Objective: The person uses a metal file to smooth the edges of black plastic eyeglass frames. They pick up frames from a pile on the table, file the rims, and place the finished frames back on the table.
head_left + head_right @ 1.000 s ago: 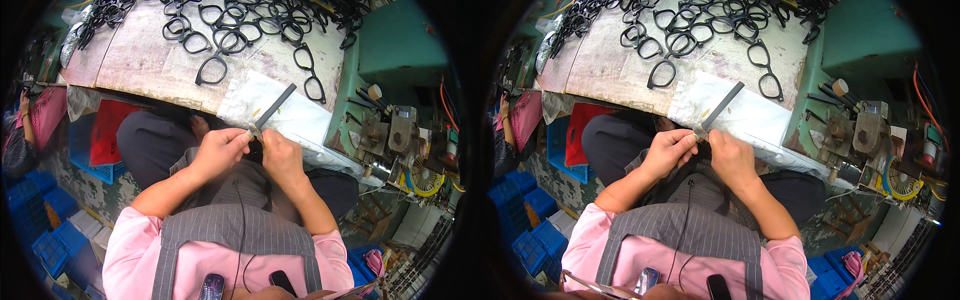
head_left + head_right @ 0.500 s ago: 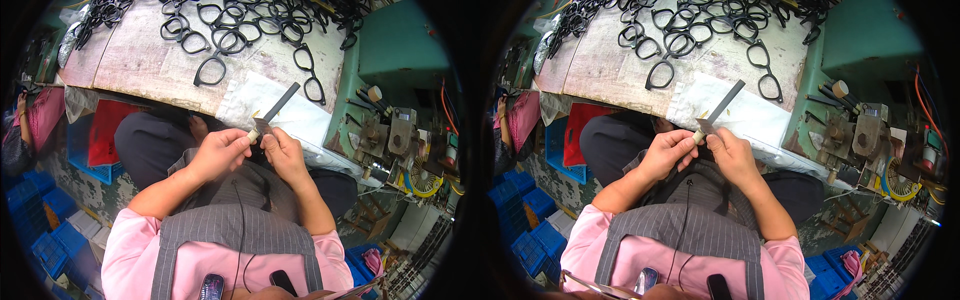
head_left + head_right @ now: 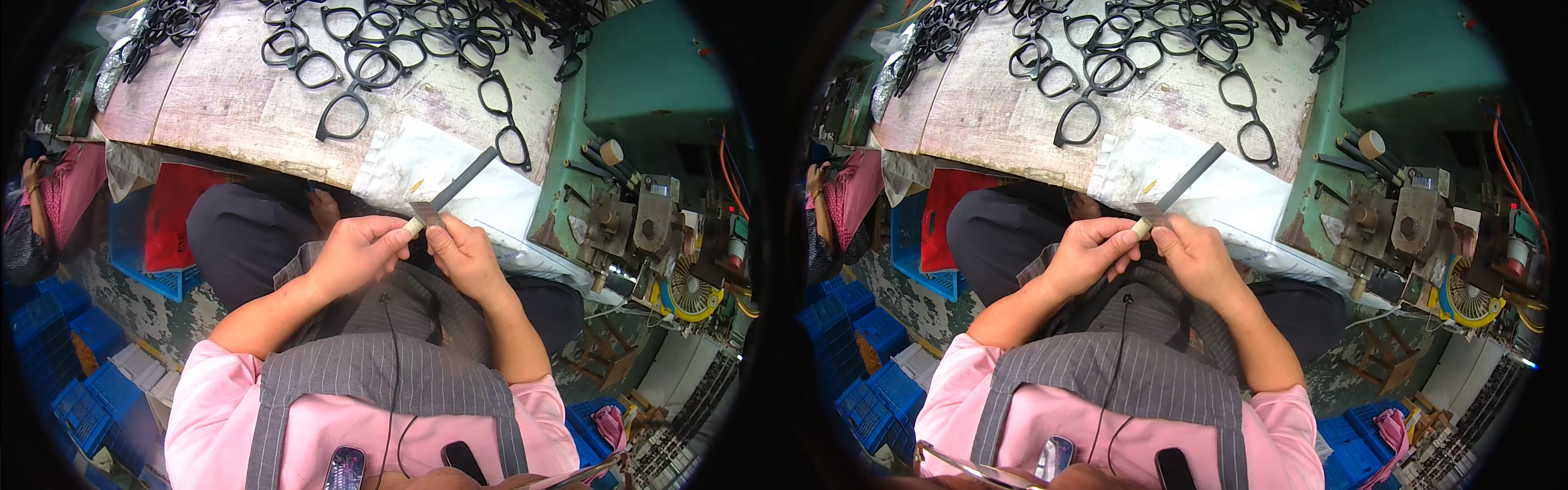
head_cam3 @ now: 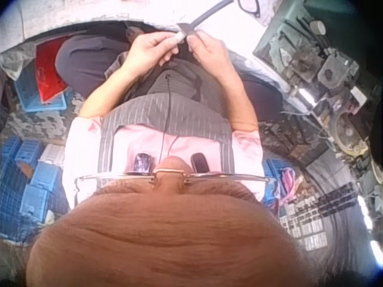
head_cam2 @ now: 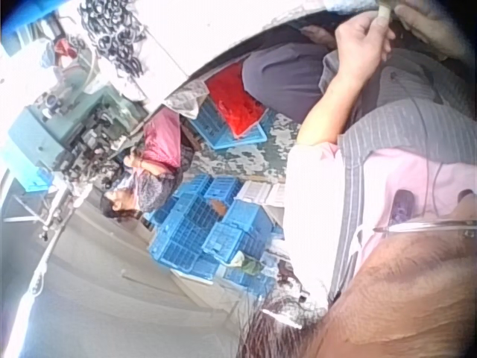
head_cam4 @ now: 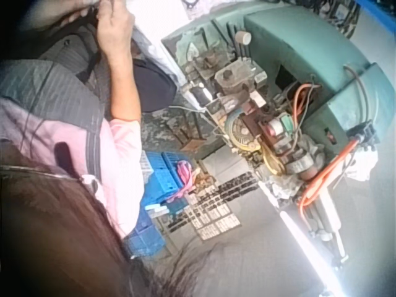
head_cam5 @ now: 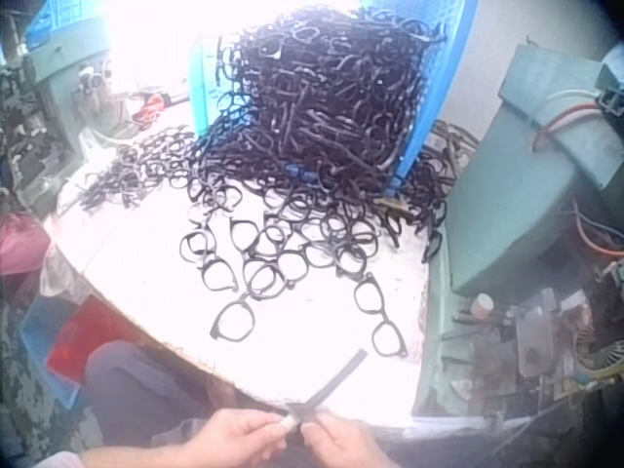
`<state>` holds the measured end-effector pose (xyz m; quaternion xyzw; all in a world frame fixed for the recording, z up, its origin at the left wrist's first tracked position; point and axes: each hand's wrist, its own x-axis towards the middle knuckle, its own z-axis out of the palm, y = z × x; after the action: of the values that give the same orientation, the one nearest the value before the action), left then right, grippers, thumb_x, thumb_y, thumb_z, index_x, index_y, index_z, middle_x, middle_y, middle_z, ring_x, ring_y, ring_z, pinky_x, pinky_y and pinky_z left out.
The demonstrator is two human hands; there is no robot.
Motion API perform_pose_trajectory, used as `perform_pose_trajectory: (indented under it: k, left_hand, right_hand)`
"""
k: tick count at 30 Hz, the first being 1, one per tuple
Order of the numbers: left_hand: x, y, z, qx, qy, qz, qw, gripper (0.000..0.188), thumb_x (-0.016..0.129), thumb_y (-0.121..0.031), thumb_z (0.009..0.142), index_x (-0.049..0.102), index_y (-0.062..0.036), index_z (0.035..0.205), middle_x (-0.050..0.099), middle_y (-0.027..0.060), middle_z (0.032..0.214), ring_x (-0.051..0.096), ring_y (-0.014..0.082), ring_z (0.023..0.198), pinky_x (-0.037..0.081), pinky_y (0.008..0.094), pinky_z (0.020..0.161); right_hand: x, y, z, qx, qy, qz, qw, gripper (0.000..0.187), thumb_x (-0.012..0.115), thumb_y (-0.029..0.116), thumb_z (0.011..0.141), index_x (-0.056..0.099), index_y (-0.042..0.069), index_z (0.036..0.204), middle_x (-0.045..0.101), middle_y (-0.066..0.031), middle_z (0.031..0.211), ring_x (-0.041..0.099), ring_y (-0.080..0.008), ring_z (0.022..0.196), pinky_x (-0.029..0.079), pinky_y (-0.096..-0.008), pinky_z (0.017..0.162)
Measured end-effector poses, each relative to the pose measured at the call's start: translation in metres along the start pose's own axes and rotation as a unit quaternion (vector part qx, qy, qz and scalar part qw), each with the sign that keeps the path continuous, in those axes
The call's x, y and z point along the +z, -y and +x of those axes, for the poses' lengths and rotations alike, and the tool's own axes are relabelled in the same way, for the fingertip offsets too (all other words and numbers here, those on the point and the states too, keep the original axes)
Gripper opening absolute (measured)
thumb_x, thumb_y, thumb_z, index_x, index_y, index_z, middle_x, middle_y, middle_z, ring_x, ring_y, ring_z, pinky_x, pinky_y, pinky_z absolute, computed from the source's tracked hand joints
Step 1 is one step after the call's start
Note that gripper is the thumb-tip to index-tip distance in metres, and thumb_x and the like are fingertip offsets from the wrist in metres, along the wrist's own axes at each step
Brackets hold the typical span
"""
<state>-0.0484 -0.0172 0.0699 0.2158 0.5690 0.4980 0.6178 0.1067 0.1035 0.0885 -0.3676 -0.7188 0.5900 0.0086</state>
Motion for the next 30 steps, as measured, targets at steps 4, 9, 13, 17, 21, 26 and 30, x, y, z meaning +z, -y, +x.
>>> perform_pose_trajectory:
  k: [4,9,13,17,21,26,30]
  left_hand:
    - [0.003,-0.001,-0.002,0.038,-0.040,0.087,0.995,0.020,0.061,-0.019,0.093,0.069,-0.0012,0.098,0.064,0.0019,0.073,0.056,0.0064,0.057,0.046,0.0227,0.051]
    - [0.009,0.007,0.001,0.216,-0.121,0.247,0.937,0.016,0.064,-0.011,0.088,0.068,-0.0004,0.100,0.065,0.0065,0.072,0.060,0.0121,0.057,0.048,0.0256,0.053]
    - [0.012,0.008,0.003,0.286,-0.155,0.290,0.900,0.016,0.062,-0.007,0.089,0.068,-0.0003,0.103,0.064,0.0052,0.073,0.058,0.0088,0.054,0.047,0.0230,0.049]
    - [0.008,0.005,0.002,0.092,-0.104,0.068,0.988,0.020,0.057,-0.014,0.095,0.066,0.0017,0.105,0.064,0.0034,0.077,0.055,0.0060,0.057,0.044,0.0189,0.048]
    - [0.000,0.006,0.006,0.000,-0.024,-0.123,0.992,0.023,0.054,-0.015,0.098,0.062,0.0038,0.107,0.062,0.0037,0.077,0.053,0.0064,0.057,0.041,0.0190,0.045]
    - [-0.003,0.010,0.005,-0.006,-0.027,-0.123,0.992,0.023,0.056,-0.019,0.096,0.062,-0.0007,0.108,0.062,0.0013,0.077,0.053,0.0053,0.058,0.043,0.0191,0.049]
    - [-0.003,0.010,0.006,0.021,-0.061,-0.117,0.991,0.022,0.058,-0.018,0.095,0.061,0.0000,0.107,0.063,0.0041,0.079,0.056,0.0082,0.059,0.045,0.0209,0.050]
  right_hand:
    - [0.001,-0.004,-0.001,0.016,0.025,0.034,0.999,0.033,0.052,0.028,0.097,0.054,0.000,0.078,0.056,-0.0090,0.058,0.055,-0.0165,0.054,0.043,-0.0321,0.052]
    - [0.003,-0.002,-0.001,0.069,0.071,0.206,0.974,0.033,0.050,0.029,0.099,0.053,0.004,0.077,0.047,-0.0006,0.054,0.042,-0.0084,0.044,0.033,-0.0245,0.042]
    - [0.001,0.006,-0.006,0.133,0.136,0.387,0.902,0.032,0.050,0.031,0.099,0.051,0.006,0.079,0.040,0.0036,0.052,0.030,-0.0049,0.039,0.022,-0.0217,0.037]
    - [-0.006,0.012,-0.009,0.053,0.034,0.277,0.959,0.031,0.052,0.030,0.099,0.054,0.004,0.081,0.044,0.0022,0.053,0.038,-0.0053,0.043,0.028,-0.0212,0.041]
    - [-0.009,0.009,-0.007,-0.082,-0.047,0.065,0.993,0.030,0.051,0.026,0.099,0.054,0.002,0.081,0.047,0.0017,0.054,0.040,-0.0045,0.046,0.029,-0.0211,0.042]
    - [-0.001,0.006,-0.007,-0.139,-0.114,-0.063,0.982,0.018,0.062,0.018,0.091,0.056,0.002,0.089,0.058,-0.0165,0.065,0.060,-0.0306,0.057,0.046,-0.0361,0.054]
    - [-0.012,0.010,-0.010,-0.181,-0.187,-0.139,0.955,0.023,0.064,0.014,0.087,0.054,0.004,0.104,0.065,-0.0187,0.083,0.064,-0.0382,0.074,0.050,-0.0425,0.063]
